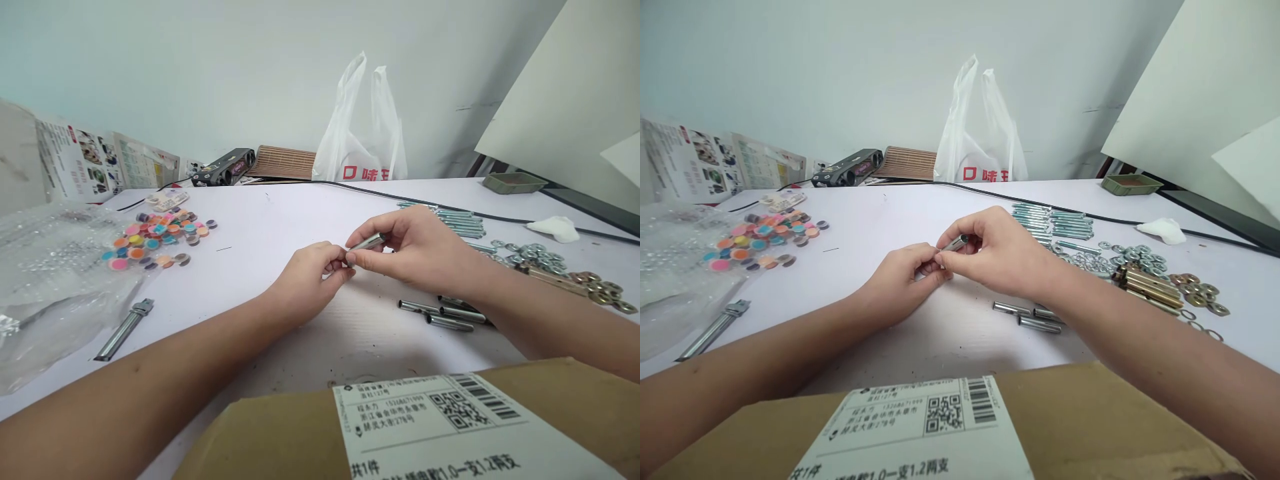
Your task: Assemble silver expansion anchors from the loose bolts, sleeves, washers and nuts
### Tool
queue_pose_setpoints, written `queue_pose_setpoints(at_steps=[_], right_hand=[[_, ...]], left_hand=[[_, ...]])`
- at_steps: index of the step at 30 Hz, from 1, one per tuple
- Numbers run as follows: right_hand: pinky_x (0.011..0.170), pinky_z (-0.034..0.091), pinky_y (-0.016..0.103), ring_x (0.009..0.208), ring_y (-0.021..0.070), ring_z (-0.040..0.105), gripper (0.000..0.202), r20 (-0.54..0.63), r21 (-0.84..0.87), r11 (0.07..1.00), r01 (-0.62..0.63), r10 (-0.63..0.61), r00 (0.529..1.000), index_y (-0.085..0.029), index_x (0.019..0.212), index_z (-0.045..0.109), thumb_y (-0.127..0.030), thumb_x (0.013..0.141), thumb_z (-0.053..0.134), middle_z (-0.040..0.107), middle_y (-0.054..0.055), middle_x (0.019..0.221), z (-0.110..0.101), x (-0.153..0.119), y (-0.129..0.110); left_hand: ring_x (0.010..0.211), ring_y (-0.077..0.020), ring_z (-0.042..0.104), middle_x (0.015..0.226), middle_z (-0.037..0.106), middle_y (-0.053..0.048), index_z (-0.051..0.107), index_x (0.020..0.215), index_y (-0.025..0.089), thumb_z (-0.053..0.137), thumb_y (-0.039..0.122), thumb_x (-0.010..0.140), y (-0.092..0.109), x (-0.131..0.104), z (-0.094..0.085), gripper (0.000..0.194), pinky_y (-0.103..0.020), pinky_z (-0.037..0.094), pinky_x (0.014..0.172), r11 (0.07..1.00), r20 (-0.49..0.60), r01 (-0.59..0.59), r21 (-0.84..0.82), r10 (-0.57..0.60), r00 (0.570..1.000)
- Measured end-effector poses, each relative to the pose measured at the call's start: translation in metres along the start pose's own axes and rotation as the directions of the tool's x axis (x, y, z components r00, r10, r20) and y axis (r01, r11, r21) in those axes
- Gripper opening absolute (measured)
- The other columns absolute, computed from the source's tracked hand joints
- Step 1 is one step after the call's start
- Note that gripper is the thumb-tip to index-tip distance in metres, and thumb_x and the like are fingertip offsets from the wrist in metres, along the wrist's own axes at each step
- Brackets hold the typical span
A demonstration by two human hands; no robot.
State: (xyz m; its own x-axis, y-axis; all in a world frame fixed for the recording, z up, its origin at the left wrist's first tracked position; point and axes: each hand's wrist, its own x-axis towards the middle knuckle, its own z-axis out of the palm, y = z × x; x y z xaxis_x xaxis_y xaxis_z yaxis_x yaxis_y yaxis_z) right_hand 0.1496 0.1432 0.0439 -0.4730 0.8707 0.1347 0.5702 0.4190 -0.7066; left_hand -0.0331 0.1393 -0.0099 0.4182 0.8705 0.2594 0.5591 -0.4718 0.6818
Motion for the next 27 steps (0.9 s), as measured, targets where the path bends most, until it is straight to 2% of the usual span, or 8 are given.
queue_pose_setpoints(at_steps=[4, 9, 15, 18, 21, 23, 25, 27], right_hand=[[0.05, 0.038, 0.021, 0.061, 0.0096, 0.053, 0.021, -0.017, 0.037, 0.999, 0.008, -0.007, 1.0, -0.018, 0.091, 0.07, -0.031, 0.077, 0.06, 0.063, 0.002, 0.073, 0.004, 0.0, 0.0], [0.056, 0.042, 0.022, 0.065, 0.0102, 0.055, 0.017, -0.037, -0.071, 0.995, 0.065, -0.067, 0.997, -0.018, 0.085, 0.07, -0.023, 0.074, 0.059, 0.062, 0.001, 0.072, 0.003, -0.003, -0.007], [0.046, 0.032, 0.023, 0.055, 0.0076, 0.045, 0.015, 0.041, -0.169, 0.984, 0.05, -0.043, 0.998, -0.017, 0.078, 0.068, -0.027, 0.076, 0.057, 0.054, -0.001, 0.061, 0.005, 0.0, -0.006], [0.047, 0.033, 0.023, 0.056, 0.0074, 0.045, 0.018, 0.05, -0.187, 0.982, 0.036, -0.027, 0.998, -0.018, 0.081, 0.067, -0.032, 0.078, 0.057, 0.055, -0.002, 0.062, 0.008, 0.001, -0.002], [0.055, 0.04, 0.02, 0.064, 0.0077, 0.051, 0.033, -0.055, -0.219, 0.976, 0.022, -0.035, 0.998, -0.022, 0.106, 0.063, -0.038, 0.077, 0.061, 0.059, -0.003, 0.071, 0.008, -0.004, -0.002], [0.052, 0.04, 0.019, 0.062, 0.0076, 0.053, 0.036, -0.087, -0.257, 0.965, -0.041, 0.02, 0.996, -0.024, 0.11, 0.06, -0.041, 0.079, 0.059, 0.06, -0.004, 0.072, 0.005, -0.012, -0.002], [0.043, 0.035, 0.02, 0.052, 0.0074, 0.049, 0.024, 0.044, -0.317, 0.941, -0.116, 0.136, 0.99, -0.023, 0.089, 0.063, -0.043, 0.082, 0.053, 0.058, -0.003, 0.062, 0.001, -0.022, 0.002], [0.039, 0.03, 0.022, 0.045, 0.0075, 0.044, 0.032, 0.223, -0.347, 0.928, -0.137, 0.223, 0.949, -0.02, 0.067, 0.061, -0.044, 0.084, 0.049, 0.054, -0.002, 0.054, -0.003, -0.033, 0.011]], left_hand=[[0.069, -0.0108, 0.047, 0.076, 0.055, 0.0, 0.055, 0.074, 0.015, 0.051, 0.025, 0.084, -0.002, 0.001, 0.002, 0.015, -0.025, 0.036, 0.065, 0.999, -0.006, -0.019, 0.046, 0.019, 1.0], [0.073, -0.0128, 0.048, 0.079, 0.054, -0.002, 0.057, 0.078, 0.014, 0.048, 0.023, 0.085, -0.003, 0.002, 0.002, 0.014, -0.027, 0.038, 0.068, 0.991, 0.025, -0.071, 0.111, 0.069, 0.997], [0.078, -0.0133, 0.049, 0.082, 0.054, -0.002, 0.056, 0.083, 0.015, 0.045, 0.016, 0.083, -0.003, 0.002, 0.004, 0.011, -0.027, 0.039, 0.071, 0.983, 0.016, -0.155, 0.104, 0.154, 0.988], [0.074, -0.0113, 0.048, 0.078, 0.053, 0.0, 0.055, 0.078, 0.015, 0.045, 0.014, 0.081, -0.003, 0.002, 0.003, 0.01, -0.024, 0.038, 0.067, 0.991, 0.014, -0.103, 0.086, 0.102, 0.995], [0.068, -0.0102, 0.047, 0.072, 0.053, 0.001, 0.05, 0.068, 0.014, 0.05, 0.021, 0.082, -0.003, 0.002, 0.0, 0.015, -0.024, 0.036, 0.062, 0.997, -0.008, -0.009, 0.071, 0.009, 1.0], [0.067, -0.0106, 0.047, 0.073, 0.054, 0.001, 0.049, 0.067, 0.014, 0.053, 0.027, 0.083, -0.002, 0.002, -0.001, 0.021, -0.024, 0.035, 0.062, 0.997, -0.018, 0.018, 0.077, -0.017, 1.0], [0.07, -0.0113, 0.048, 0.075, 0.055, 0.0, 0.052, 0.069, 0.015, 0.054, 0.028, 0.084, -0.001, 0.002, -0.001, 0.02, -0.025, 0.036, 0.063, 0.996, -0.014, 0.008, 0.086, -0.007, 1.0], [0.071, -0.0117, 0.049, 0.077, 0.056, 0.0, 0.052, 0.07, 0.015, 0.055, 0.026, 0.083, -0.001, 0.003, -0.001, 0.018, -0.026, 0.036, 0.064, 0.995, -0.011, 0.001, 0.096, 0.0, 1.0]])
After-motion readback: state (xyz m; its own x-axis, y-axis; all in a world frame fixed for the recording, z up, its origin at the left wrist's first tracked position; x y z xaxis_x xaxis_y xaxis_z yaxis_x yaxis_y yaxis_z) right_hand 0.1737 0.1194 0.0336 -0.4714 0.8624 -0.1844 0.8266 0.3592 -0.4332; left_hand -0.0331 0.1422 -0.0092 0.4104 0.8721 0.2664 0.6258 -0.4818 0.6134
